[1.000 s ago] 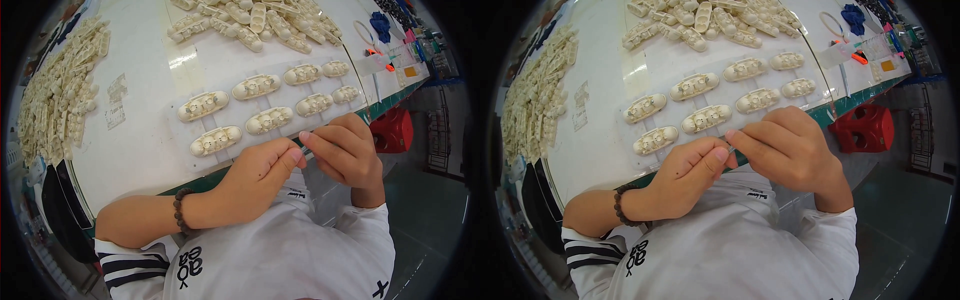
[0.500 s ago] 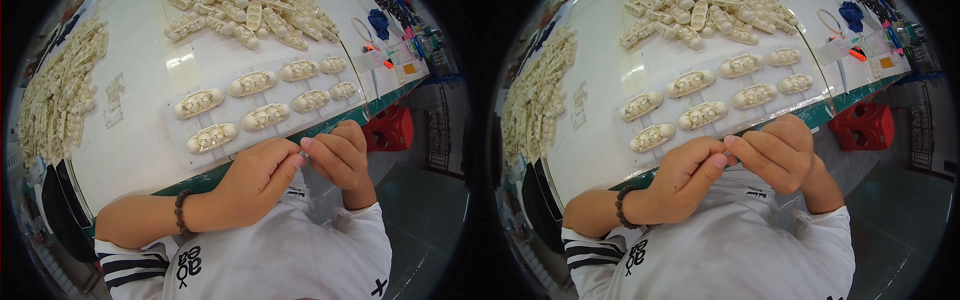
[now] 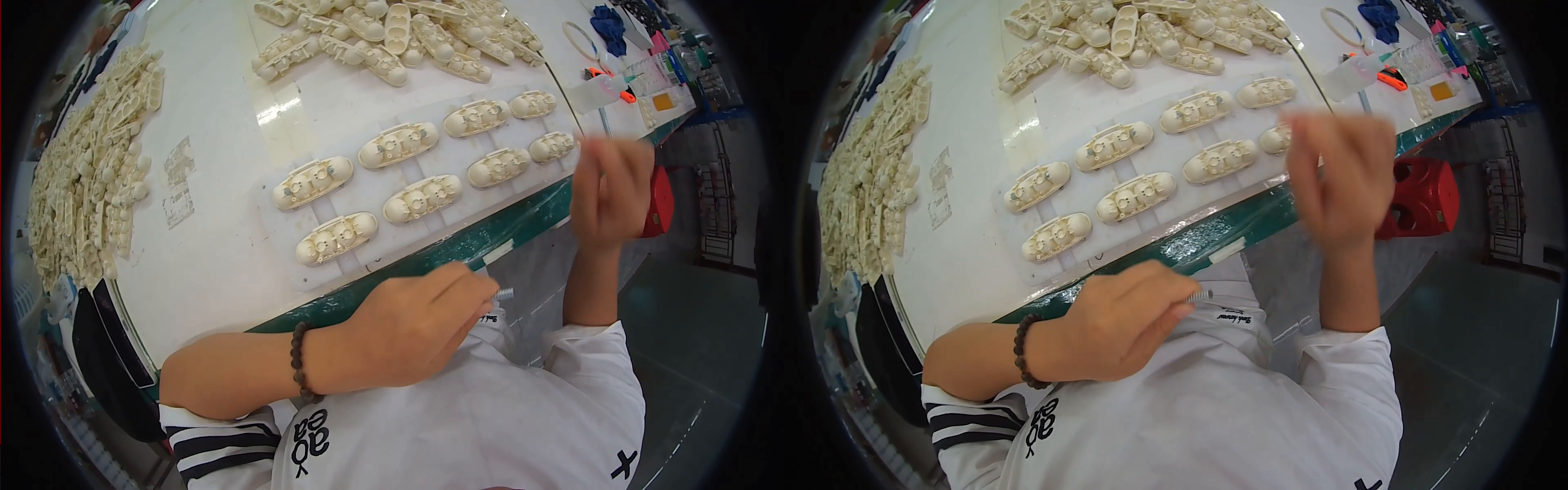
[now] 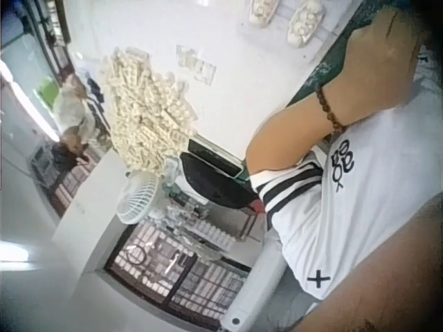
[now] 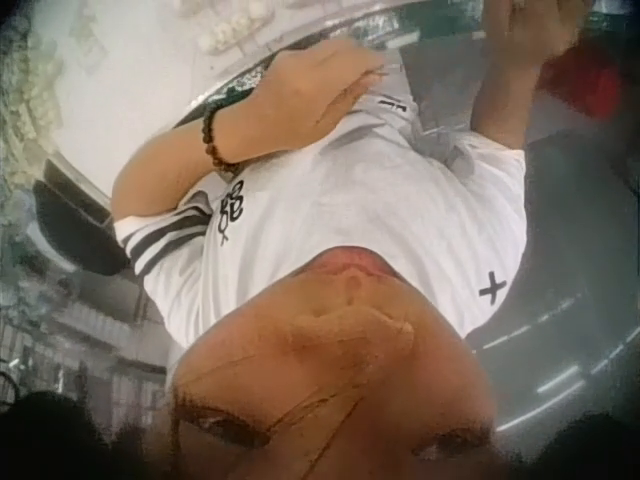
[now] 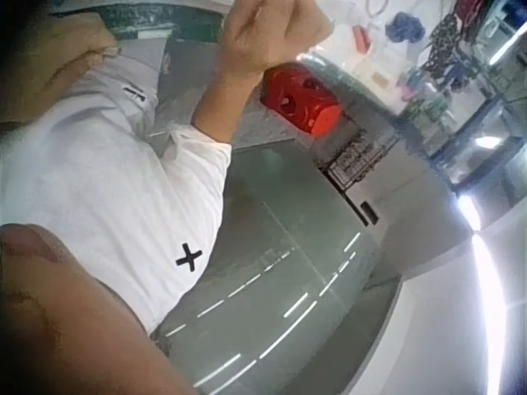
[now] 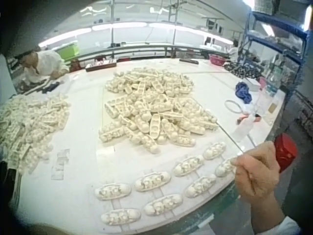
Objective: The person applies glue from a glue bottle to small plastic components and assembles them by hand.
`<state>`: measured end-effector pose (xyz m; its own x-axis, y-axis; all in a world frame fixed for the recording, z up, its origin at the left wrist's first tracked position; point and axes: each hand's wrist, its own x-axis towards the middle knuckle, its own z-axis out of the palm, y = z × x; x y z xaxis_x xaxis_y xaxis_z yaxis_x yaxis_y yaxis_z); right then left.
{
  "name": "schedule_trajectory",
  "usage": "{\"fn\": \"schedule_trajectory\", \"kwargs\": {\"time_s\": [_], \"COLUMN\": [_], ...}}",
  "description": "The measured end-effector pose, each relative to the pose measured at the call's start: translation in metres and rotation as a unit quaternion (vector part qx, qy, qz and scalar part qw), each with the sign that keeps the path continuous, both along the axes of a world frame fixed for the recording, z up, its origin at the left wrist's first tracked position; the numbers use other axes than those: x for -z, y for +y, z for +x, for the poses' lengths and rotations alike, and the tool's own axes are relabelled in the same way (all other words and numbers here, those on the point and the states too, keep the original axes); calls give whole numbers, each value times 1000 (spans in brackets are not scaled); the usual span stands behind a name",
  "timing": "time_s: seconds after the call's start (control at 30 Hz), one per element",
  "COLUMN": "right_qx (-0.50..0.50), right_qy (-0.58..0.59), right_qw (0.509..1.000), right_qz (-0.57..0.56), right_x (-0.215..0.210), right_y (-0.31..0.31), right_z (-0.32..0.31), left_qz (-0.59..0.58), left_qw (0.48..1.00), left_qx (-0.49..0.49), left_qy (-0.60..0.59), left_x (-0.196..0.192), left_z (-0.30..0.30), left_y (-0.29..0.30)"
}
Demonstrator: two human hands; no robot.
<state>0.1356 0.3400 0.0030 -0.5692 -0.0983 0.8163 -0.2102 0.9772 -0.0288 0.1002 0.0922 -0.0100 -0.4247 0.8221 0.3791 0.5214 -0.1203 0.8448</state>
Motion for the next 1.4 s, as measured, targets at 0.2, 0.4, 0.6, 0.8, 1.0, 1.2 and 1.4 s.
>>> {"fn": "schedule_trajectory", "kwargs": {"time_s": [0.2,0.4,0.6,0.8,1.0,1.2,1.4], "right_qx": [-17,-49,-48,-50,-16,-25,-39], "right_qy": [-185,-239,-241,-212,-210,-246,-256], "right_qw": [982,970,969,976,977,969,963], "right_qz": [39,21,40,6,-19,-9,-71], "right_x": [-12,-11,-10,-15,-15,-6,-5], "right_y": [42,39,37,37,27,34,35], "right_z": [-42,-44,-44,-30,-24,-35,-36], "left_qz": [-3,-29,-38,-19,-34,-16,-34], "left_qw": [1000,999,998,999,998,999,998], "left_qx": [-12,-4,1,-8,-1,-3,3], "left_qy": [-26,-30,-47,-39,-50,-46,-60], "left_x": [4,6,7,8,6,9,6], "left_z": [-6,-8,-9,-9,-10,-9,-9], "left_y": [6,6,6,8,7,8,7]}}
